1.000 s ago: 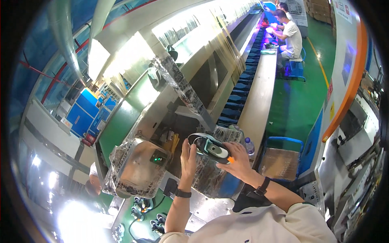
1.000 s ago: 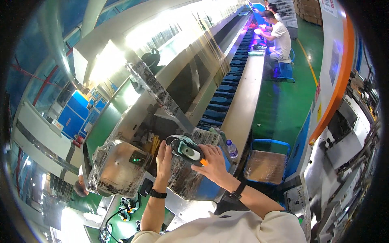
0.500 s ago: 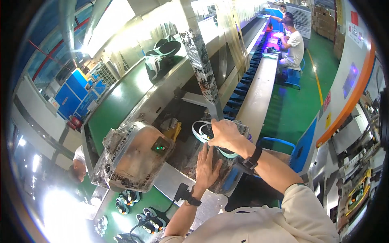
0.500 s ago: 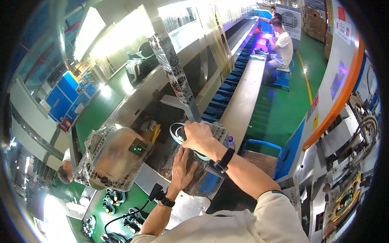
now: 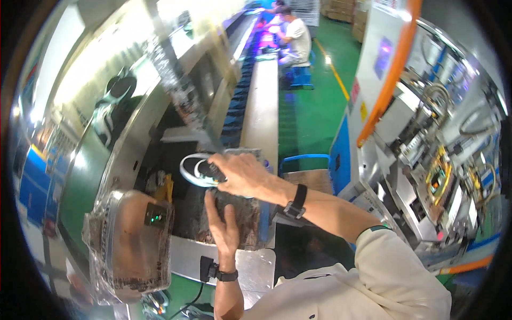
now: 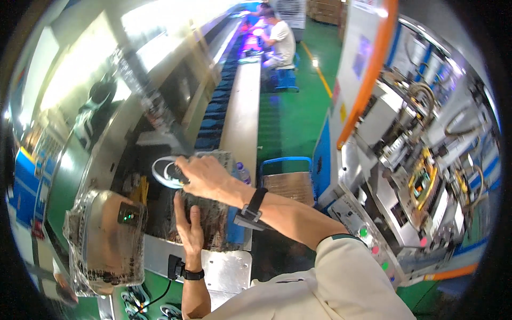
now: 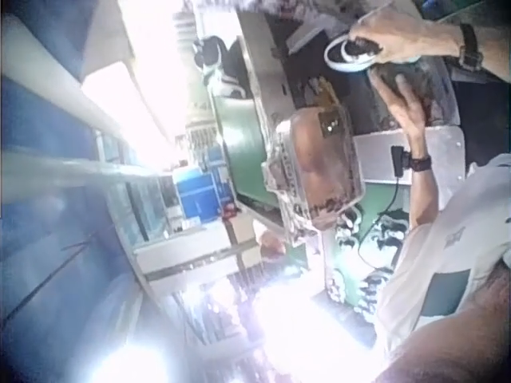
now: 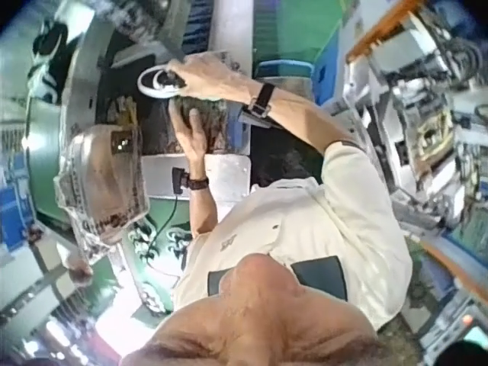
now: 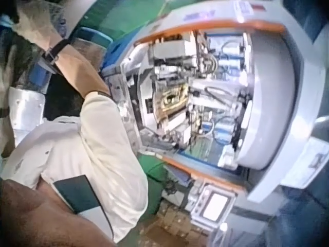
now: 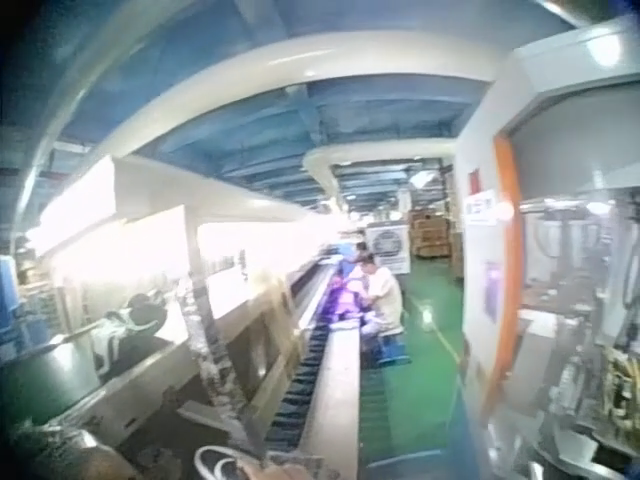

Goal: Operating an industrial shoe lasting machine to shape the shoe upper around a last.

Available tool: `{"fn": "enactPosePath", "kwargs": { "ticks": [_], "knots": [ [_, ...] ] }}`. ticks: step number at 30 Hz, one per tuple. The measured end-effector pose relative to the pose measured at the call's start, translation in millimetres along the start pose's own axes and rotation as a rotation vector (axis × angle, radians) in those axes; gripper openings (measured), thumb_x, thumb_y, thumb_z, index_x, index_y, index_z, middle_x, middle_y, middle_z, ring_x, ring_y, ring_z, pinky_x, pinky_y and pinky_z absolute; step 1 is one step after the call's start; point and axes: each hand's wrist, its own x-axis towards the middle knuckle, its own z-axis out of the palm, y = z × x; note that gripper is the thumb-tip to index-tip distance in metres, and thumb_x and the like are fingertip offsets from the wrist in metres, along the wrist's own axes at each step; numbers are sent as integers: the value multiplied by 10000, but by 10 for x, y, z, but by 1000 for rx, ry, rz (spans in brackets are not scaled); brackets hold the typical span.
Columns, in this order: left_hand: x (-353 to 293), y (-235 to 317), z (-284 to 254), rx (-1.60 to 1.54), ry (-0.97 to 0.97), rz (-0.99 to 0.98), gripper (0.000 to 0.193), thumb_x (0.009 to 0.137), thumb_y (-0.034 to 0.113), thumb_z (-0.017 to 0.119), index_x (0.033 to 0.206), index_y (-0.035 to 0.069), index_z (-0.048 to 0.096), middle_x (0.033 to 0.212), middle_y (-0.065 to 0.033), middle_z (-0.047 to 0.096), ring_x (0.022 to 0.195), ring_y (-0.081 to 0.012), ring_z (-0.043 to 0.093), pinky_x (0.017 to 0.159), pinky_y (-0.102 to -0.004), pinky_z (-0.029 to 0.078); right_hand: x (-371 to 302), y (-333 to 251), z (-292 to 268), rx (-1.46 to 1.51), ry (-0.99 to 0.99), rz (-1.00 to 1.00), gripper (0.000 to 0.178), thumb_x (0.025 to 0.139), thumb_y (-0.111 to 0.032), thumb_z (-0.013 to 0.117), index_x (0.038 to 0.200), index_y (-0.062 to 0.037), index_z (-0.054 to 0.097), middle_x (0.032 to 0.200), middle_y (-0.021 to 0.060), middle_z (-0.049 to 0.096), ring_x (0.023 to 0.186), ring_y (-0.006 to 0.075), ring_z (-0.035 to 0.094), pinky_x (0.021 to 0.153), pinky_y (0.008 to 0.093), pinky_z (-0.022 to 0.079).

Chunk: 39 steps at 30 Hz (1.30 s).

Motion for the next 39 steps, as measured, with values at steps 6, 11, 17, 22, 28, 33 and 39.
{"fn": "enactPosePath", "kwargs": {
  "ticks": [6, 11, 17, 22, 28, 33, 39],
  "knots": [
    [-108, 71, 115, -211, -44, -60, 616, 1027, 260, 498, 1479, -94, 274, 1463, -231, 409, 1324, -308, 434, 1098, -404, 349, -904, 18, -237, 439, 450, 16, 561, 754, -211, 775, 1232, -53, 527, 1085, 176, 649, 981, 317, 662, 848, 397, 524],
    [-508, 1163, 705, -871, -350, -323, 629, 1016, 478, 429, 1399, -21, 405, 1312, -170, 538, 1154, -263, 586, 983, -403, 489, -2073, -283, -1057, 815, 541, 366, 699, 708, -259, 840, 1297, -53, 526, 1171, 125, 628, 1122, 208, 589, 988, 338, 446],
    [-1150, 2014, 2036, -805, -811, -296, 486, 1028, 367, 458, 1320, -20, 493, 1239, -129, 596, 1078, -226, 616, 932, -375, 503, -3749, -115, -1993, 600, 885, 547, 682, 695, -157, 824, 1301, -70, 524, 1178, 90, 614, 1112, 184, 570, 995, 333, 441],
    [-1698, 2813, 3388, -737, -1315, -331, 571, 1034, 316, 482, 1470, -31, 355, 1229, -85, 586, 1131, -163, 554, 967, -305, 438, -5210, 107, -2715, 299, 1262, 806, 634, 666, -111, 821, 1248, -56, 576, 1070, 74, 650, 994, 158, 604, 920, 313, 483],
    [-2124, 2870, 5648, -511, -1355, -152, 822, 917, 422, 667, 1430, -127, 334, 1357, -256, 529, 1248, -279, 539, 1027, -353, 428, -6414, -8, -3397, 32, 1567, 1027, 610, 668, -86, 774, 1242, -33, 572, 1072, 64, 638, 955, 146, 608, 895, 294, 484],
    [-2560, 3062, 6993, -55, -1158, 238, 922, 803, 464, 746, 1378, -154, 376, 1305, -335, 537, 1202, -388, 565, 1012, -406, 445, -6980, -171, -3550, -154, 1756, 1159, 575, 674, -67, 713, 1230, -7, 583, 1093, 76, 637, 992, 157, 603, 915, 291, 472],
    [-3087, 3201, 7814, 152, -1224, 305, 917, 750, 363, 772, 1397, -118, 336, 1216, -337, 587, 1137, -451, 584, 976, -462, 476, -7255, -179, -3507, -349, 1895, 1265, 567, 676, -35, 666, 1232, 17, 570, 1109, 91, 619, 999, 173, 596, 929, 299, 469]
  ]
}}
